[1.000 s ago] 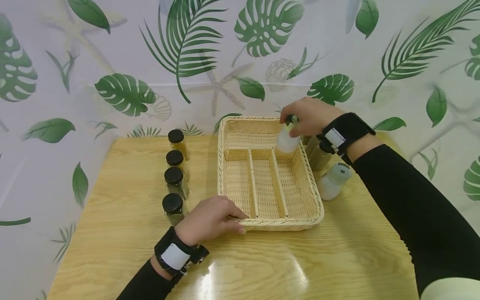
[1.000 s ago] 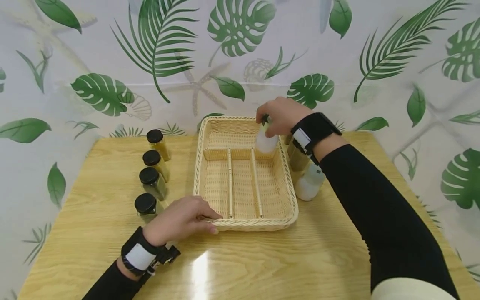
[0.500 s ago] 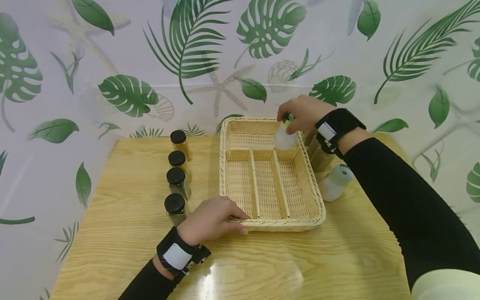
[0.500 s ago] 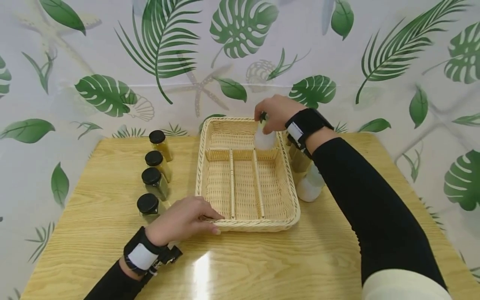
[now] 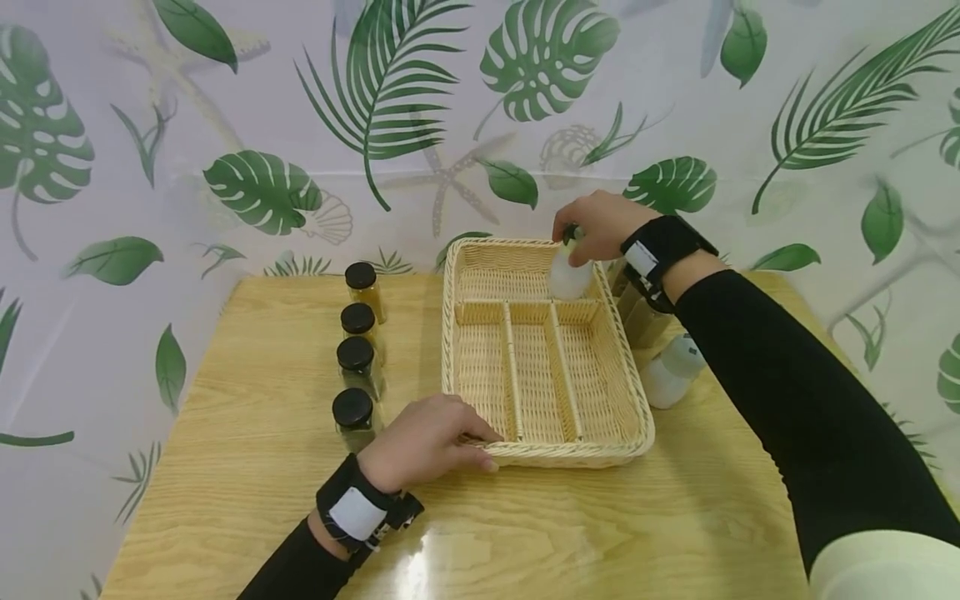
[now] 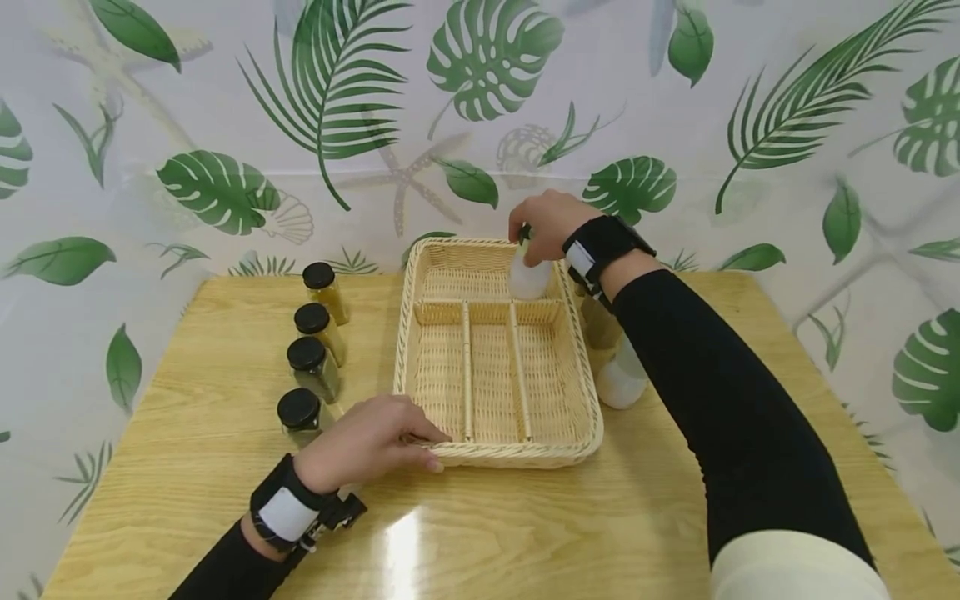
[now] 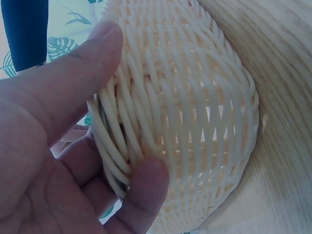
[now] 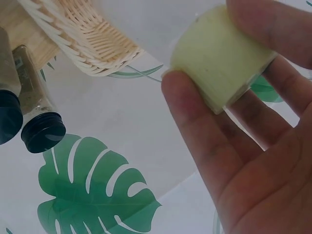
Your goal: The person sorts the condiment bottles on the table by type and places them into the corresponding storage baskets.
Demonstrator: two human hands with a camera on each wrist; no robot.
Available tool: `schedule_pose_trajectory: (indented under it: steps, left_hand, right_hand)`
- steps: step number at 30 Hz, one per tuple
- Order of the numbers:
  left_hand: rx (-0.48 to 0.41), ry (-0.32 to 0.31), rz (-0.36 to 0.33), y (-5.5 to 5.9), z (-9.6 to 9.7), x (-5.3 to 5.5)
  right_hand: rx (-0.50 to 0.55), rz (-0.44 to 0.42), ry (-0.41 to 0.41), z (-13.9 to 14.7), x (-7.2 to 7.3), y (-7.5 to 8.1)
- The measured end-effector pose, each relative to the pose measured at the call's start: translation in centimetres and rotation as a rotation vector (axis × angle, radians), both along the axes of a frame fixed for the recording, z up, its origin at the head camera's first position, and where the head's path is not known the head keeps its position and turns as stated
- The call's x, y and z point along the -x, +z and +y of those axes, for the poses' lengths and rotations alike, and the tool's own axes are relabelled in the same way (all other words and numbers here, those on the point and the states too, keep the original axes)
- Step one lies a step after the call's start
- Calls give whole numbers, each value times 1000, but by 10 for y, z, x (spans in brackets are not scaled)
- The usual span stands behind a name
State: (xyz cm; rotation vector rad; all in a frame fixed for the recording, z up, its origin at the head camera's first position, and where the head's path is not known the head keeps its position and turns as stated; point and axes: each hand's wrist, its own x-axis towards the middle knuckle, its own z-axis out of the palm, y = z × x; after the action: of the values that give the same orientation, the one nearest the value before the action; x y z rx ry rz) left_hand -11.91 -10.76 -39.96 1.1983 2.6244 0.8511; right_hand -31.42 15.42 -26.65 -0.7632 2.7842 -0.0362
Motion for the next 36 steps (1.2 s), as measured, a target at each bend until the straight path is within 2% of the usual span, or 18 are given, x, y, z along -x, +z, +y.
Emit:
schedule_pose_trajectory:
  steps: [13, 27, 36]
  left_hand:
    - [-4, 6, -1, 0, -1, 2]
    - [4, 0, -11, -2, 0, 1]
    - [8, 6, 0, -2, -1, -2]
  right_hand:
    - [-31, -23, -48, -6, 12, -4]
    - [-49, -9, -49, -3, 32, -35]
    - [-57, -9, -71, -1, 31, -42]
